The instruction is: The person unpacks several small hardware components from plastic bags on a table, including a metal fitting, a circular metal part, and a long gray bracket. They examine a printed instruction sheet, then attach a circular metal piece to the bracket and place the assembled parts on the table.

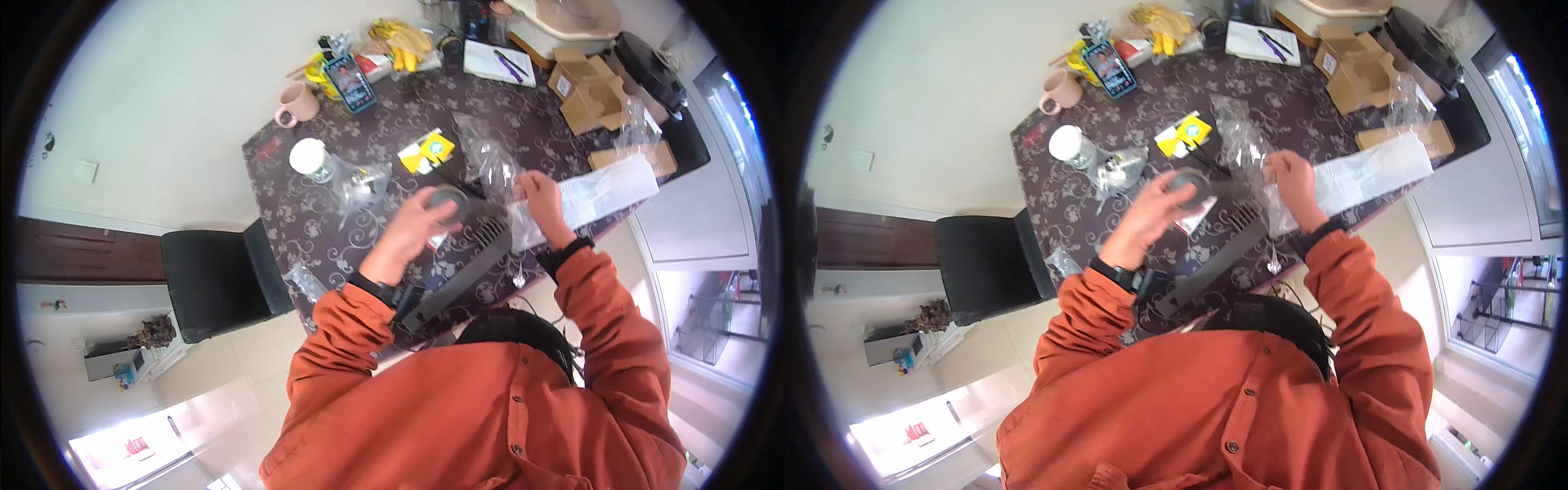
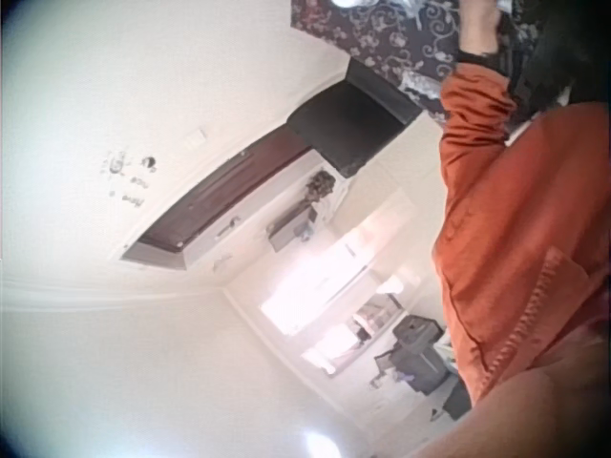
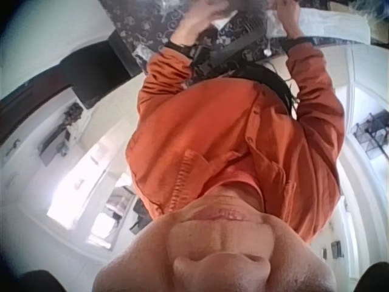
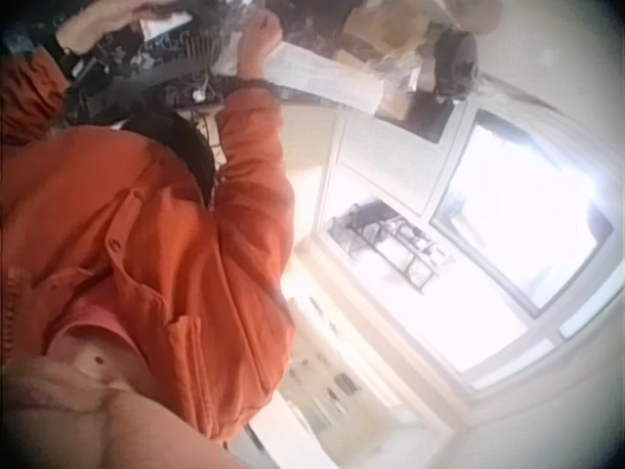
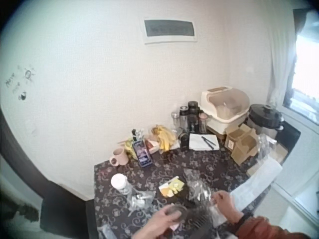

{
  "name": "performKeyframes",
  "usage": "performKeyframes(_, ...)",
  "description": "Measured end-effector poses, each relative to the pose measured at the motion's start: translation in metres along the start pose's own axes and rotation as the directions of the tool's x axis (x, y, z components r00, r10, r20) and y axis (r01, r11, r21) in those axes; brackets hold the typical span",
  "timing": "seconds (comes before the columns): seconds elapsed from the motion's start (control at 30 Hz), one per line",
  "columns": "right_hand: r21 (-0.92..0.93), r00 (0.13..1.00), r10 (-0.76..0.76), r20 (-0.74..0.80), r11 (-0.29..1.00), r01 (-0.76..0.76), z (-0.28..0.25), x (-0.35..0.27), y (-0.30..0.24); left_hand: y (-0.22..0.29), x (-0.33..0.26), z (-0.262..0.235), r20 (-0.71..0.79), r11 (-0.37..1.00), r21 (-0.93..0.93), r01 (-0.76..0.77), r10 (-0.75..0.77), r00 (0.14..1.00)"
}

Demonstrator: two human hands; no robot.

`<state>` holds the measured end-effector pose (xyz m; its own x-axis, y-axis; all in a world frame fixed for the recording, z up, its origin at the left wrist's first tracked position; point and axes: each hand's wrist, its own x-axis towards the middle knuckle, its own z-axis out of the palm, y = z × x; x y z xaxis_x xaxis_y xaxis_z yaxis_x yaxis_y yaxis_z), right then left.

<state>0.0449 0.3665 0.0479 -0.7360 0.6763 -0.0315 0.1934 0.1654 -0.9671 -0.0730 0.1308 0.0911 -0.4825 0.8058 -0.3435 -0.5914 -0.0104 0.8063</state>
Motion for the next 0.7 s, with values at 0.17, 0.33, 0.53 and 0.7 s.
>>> performKeyframes(0.17, 0.088, 0.982, 0.136, -0.128, 0.988, -0.125, -0.035, 0.039, 0.030, 0.005, -0.010, -0.025, -0.098, 0.957, -0.281, -0.066, 0.040, 0.994)
performKeyframes(0.33, 0.292, 0.966, 0.252, -0.054, 0.929, -0.226, -0.056, 0.071, 0.044, 0.005, -0.021, -0.023, -0.143, 0.928, -0.344, -0.142, 0.097, 0.985)
performKeyframes(0.53, 0.034, 0.970, -0.004, -0.244, 0.999, 0.013, -0.031, 0.057, 0.013, 0.007, -0.034, -0.012, -0.114, 0.930, -0.296, -0.218, 0.192, 0.975)
performKeyframes(0.7, 0.460, 0.846, -0.040, 0.532, 0.852, -0.249, 0.001, -0.017, -0.064, 0.002, -0.043, 0.001, -0.005, 0.913, -0.162, -0.374, 0.379, 0.926)
